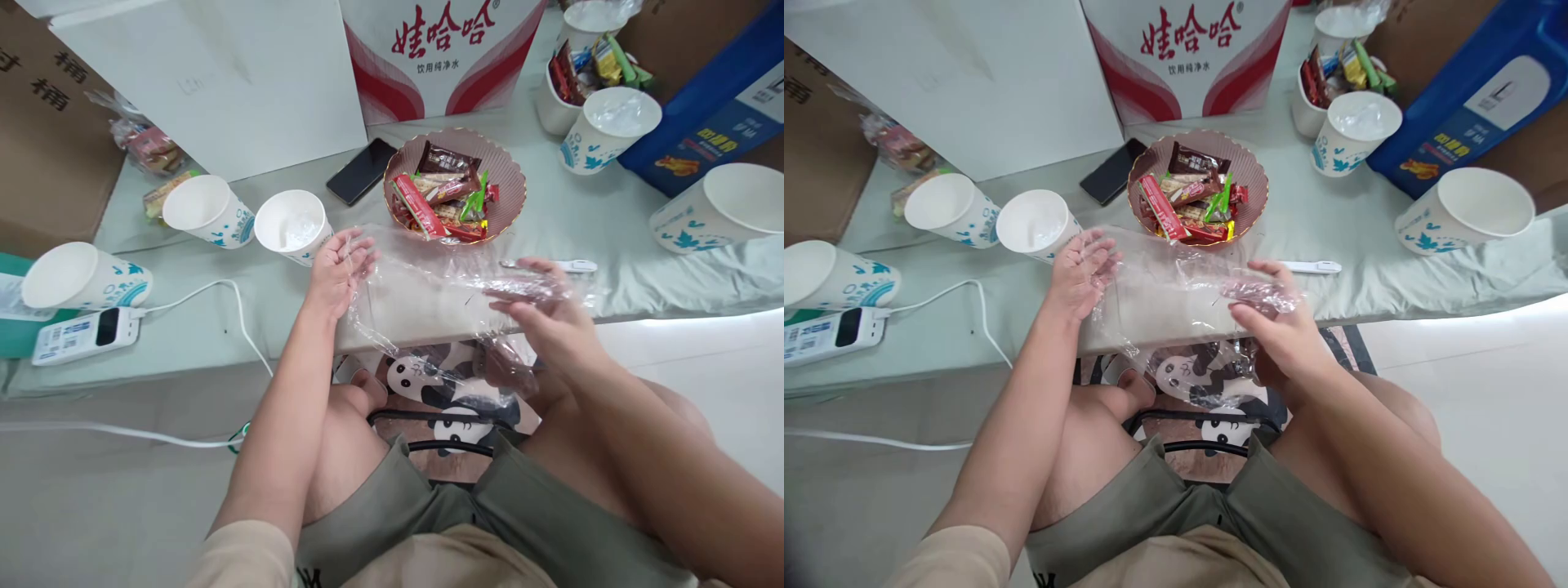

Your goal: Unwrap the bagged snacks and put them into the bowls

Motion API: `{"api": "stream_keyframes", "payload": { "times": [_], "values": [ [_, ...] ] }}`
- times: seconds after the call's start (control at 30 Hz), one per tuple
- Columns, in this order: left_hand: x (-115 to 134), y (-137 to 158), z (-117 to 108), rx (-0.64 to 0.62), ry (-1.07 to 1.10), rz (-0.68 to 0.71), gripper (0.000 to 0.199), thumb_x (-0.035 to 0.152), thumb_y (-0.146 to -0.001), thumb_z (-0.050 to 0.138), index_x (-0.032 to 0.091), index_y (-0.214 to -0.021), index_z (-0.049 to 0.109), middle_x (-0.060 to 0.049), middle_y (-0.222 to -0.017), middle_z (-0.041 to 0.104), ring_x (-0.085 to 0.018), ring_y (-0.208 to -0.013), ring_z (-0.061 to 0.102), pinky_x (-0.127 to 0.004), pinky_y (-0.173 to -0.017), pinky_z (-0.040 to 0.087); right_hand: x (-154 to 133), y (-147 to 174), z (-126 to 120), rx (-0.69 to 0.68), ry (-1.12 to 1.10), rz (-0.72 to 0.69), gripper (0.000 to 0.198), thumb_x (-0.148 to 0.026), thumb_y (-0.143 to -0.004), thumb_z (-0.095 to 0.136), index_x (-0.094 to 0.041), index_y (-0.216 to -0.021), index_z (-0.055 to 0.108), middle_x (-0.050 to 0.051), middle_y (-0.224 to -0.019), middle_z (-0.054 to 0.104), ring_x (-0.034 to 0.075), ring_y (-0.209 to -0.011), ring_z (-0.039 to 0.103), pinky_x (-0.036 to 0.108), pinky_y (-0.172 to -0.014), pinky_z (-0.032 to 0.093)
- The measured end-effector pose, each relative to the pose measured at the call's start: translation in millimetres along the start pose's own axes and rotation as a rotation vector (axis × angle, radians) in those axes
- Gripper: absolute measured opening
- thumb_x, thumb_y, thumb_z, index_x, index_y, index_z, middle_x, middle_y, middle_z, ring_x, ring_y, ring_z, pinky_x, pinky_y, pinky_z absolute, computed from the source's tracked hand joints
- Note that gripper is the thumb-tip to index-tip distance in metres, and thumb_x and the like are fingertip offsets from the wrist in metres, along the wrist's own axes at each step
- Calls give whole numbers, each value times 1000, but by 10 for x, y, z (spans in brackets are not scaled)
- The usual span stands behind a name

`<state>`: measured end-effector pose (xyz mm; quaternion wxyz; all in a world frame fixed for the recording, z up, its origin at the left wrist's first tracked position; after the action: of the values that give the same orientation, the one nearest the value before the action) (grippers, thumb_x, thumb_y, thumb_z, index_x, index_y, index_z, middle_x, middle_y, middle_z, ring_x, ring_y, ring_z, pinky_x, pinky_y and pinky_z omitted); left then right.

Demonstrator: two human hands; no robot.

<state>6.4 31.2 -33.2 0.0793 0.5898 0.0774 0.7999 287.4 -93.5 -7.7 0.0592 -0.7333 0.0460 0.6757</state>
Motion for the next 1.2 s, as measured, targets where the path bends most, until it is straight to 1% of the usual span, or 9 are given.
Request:
{"api": "stream_keyframes", "payload": {
  "times": [0.1, 0.27, 0.43, 0.53, 0.63, 0.77, 0.87, 1.0, 1.2],
  "values": [
    [4, -9, -5, 65, -4, 68, 37, 26, -69, 87, 22, -98, 64, -1, -97, 75, -11, -74, 72, -15, -56, 54, -3, -12, 7, 22, 152, 83, 25, -39, -77, 79, -25, -81, 58, 2, -79, 69, 20, -73, 68, 35, -66, 55],
    [20, 20, -27, -12, -30, 100, 38, 35, -67, 88, 22, -93, 64, -2, -94, 76, -12, -74, 74, -17, -60, 56, -146, -70, -127, 351, 193, -305, 29, -34, -77, 78, -27, -78, 50, 0, -83, 70, 21, -79, 68, 38, -73, 55],
    [-61, 80, -20, -226, -219, -117, 40, 38, -64, 89, 18, -90, 66, -2, -71, 72, -18, -64, 73, -26, -58, 60, -101, -112, -244, 234, 370, -101, 15, -35, -81, 73, -28, -85, 60, -3, -67, 61, 15, -50, 53, 31, -48, 43],
    [-76, 75, -11, -178, -237, -62, 37, 40, -69, 87, 19, -92, 66, 0, -63, 69, -17, -57, 71, -24, -53, 58, -97, -130, -315, 331, 458, -186, 18, -37, -79, 74, -27, -83, 60, -4, -65, 58, 13, -49, 48, 30, -50, 38],
    [-47, 78, 6, -162, -176, -32, 35, 43, -73, 84, 22, -94, 64, 1, -66, 72, -16, -57, 72, -21, -50, 56, -90, -181, -316, 211, 431, -243, 25, -42, -75, 79, -27, -77, 59, -1, -72, 62, 16, -59, 53, 32, -57, 43],
    [11, 98, 6, -210, -108, -43, 33, 40, -73, 84, 21, -89, 62, 0, -74, 76, -17, -64, 75, -20, -52, 57, -80, -240, -334, 250, 184, -320, 32, -41, -74, 81, -26, -66, 54, 1, -80, 61, 17, -72, 57, 33, -63, 45],
    [28, 99, -6, -216, -91, -65, 30, 37, -73, 85, 20, -83, 62, 0, -76, 77, -16, -65, 76, -18, -53, 57, -31, -279, -354, 270, 5, -157, 28, -41, -74, 81, -27, -81, 58, -2, -80, 61, 12, -57, 52, 28, -51, 41],
    [41, 88, -4, -161, -69, -112, 21, 25, -72, 83, 17, -75, 64, 0, -72, 76, -14, -63, 75, -18, -54, 58, 8, -309, -351, 108, 102, 160, 21, -40, -79, 77, -23, -86, 66, -2, -61, 58, 12, -47, 51, 26, -44, 40],
    [82, 99, -10, -138, -28, -130, 10, 13, -73, 73, 15, -68, 65, -2, -72, 75, -14, -64, 74, -21, -59, 59, -30, -331, -378, 130, -92, 243, 16, -31, -76, 76, -25, -87, 65, -3, -67, 62, 9, -43, 51, 23, -41, 43]
  ]
}}
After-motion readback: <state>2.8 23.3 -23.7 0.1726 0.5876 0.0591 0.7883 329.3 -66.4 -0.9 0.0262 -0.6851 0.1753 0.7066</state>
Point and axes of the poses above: each hand's wrist, its own y-axis away from the middle knuckle, its own z-axis out of the palm, x = y × z, the point moved 2 cm from there along -y, towards the middle knuckle
